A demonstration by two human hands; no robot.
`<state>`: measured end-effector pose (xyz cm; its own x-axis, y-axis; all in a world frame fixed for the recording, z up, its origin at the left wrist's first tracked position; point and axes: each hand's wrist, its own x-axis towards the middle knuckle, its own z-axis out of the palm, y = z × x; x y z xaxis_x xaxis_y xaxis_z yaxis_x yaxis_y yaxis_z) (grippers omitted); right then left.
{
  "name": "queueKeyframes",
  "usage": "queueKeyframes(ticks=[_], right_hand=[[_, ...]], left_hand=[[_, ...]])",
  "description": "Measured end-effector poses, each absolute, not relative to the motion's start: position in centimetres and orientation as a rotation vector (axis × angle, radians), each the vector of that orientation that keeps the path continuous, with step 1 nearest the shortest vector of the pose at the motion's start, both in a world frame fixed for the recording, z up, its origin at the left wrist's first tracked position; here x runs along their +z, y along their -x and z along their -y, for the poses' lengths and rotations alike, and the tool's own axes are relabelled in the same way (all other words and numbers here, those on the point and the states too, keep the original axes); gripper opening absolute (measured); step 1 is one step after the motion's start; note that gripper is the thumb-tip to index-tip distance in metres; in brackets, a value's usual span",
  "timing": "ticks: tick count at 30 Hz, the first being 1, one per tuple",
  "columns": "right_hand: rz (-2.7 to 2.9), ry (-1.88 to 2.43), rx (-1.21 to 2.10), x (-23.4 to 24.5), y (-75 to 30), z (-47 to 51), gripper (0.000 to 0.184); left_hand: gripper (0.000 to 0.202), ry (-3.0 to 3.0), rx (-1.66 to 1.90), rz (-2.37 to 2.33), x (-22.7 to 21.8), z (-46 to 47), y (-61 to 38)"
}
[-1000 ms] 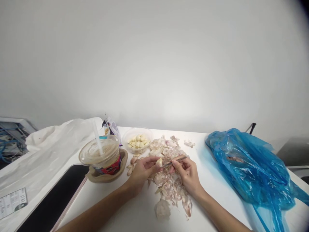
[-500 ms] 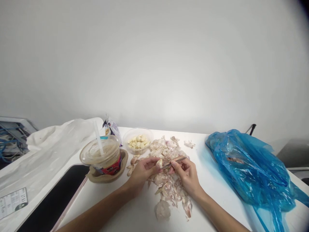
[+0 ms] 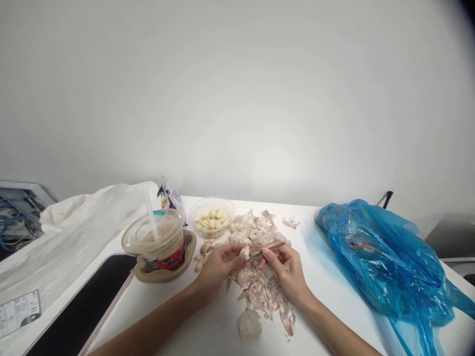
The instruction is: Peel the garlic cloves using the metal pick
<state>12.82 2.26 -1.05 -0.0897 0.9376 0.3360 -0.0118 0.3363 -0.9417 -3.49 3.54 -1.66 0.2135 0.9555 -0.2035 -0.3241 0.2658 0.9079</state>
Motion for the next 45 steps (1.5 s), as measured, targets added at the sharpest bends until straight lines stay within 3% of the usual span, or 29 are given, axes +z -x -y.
queueKeyframes(ticks=[26, 45], right_hand=[[1.424, 0.94, 1.035, -0.98, -12.56, -1.97, 0.02], [1.375, 0.964, 0.957, -1.02, -12.73, -2.23, 0.013]], left_hand=[[0.026, -0.843, 1.036, -0.94, -2.15, -3.8, 3.61], [0.03, -0.772, 1.079, -0.918, -1.91, -3.65, 3.8]])
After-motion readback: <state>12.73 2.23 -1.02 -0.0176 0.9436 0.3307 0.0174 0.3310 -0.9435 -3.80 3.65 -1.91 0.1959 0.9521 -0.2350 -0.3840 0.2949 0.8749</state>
